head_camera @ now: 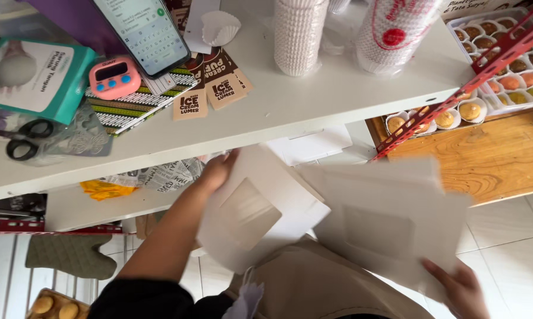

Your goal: The person picks flat white cardboard bakery boxes from a stack, peels plastic wrapping off a box, and folds and assembles windowed cake boxes by hand, pressing the sides and flaps into shape and stacking the finished boxes on the shelf.

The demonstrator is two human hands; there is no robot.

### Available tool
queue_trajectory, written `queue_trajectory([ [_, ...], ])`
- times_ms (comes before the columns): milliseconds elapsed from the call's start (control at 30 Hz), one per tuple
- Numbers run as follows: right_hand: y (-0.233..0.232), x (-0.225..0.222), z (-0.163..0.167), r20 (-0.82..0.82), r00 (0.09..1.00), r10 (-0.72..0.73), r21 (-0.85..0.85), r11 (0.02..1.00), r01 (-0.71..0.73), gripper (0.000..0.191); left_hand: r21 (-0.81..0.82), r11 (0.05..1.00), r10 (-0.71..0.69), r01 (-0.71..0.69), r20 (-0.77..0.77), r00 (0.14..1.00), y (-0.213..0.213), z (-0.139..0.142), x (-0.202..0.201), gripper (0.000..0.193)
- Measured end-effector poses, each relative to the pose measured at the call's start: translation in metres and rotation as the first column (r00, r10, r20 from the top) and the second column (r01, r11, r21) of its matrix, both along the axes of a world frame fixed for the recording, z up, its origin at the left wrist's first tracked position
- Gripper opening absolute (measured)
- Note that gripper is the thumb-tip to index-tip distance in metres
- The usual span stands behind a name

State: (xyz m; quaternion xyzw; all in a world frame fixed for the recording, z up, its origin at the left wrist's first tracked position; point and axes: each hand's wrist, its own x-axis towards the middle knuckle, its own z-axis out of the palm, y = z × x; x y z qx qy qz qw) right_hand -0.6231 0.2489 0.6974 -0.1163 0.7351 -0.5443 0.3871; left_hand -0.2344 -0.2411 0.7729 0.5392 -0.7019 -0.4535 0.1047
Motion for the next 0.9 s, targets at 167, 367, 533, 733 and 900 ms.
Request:
queue_trajectory([
  [167, -0.147, 0.026, 0.032, 0.021, 0.967, 0.253, -0.013, 0.967, -0.253, 0.046, 0.135, 0.969, 0.218, -0.206, -0.076, 0.973, 0.033, -0.002, 0.115, 0.076],
  [367, -0.278, 0.053, 0.077, 0.344, 0.915, 0.212, -0.313, 0.944, -0.101, 0.048, 0.581, 0.761, 0.607, -0.29, -0.478, 0.635, 0.112, 0.012, 0.207, 0.052],
  [533, -0.349, 0.046, 0.069, 0.447, 0.867, 0.222, -0.362, 0.931, -0.052, 0.054, 0.562, 0.589, 0.807, -0.58, -0.441, 0.393, 0.202, 0.009, 0.258, 0.042],
  [733, -0.375, 0.04, 0.029, -0.546, 0.803, 0.24, 0.098, 0.97, -0.223, 0.1, 0.369, 0.383, 0.754, -0.847, -0.655, 0.055, 0.311, 0.018, 0.25, 0.035],
  [900, -0.353, 0.051, 0.008, -0.838, 0.411, 0.36, 0.109, 0.848, -0.519, 0.086, 0.34, 0.253, 0.654, -0.906, -0.75, -0.098, 0.372, 0.052, 0.201, 0.031],
])
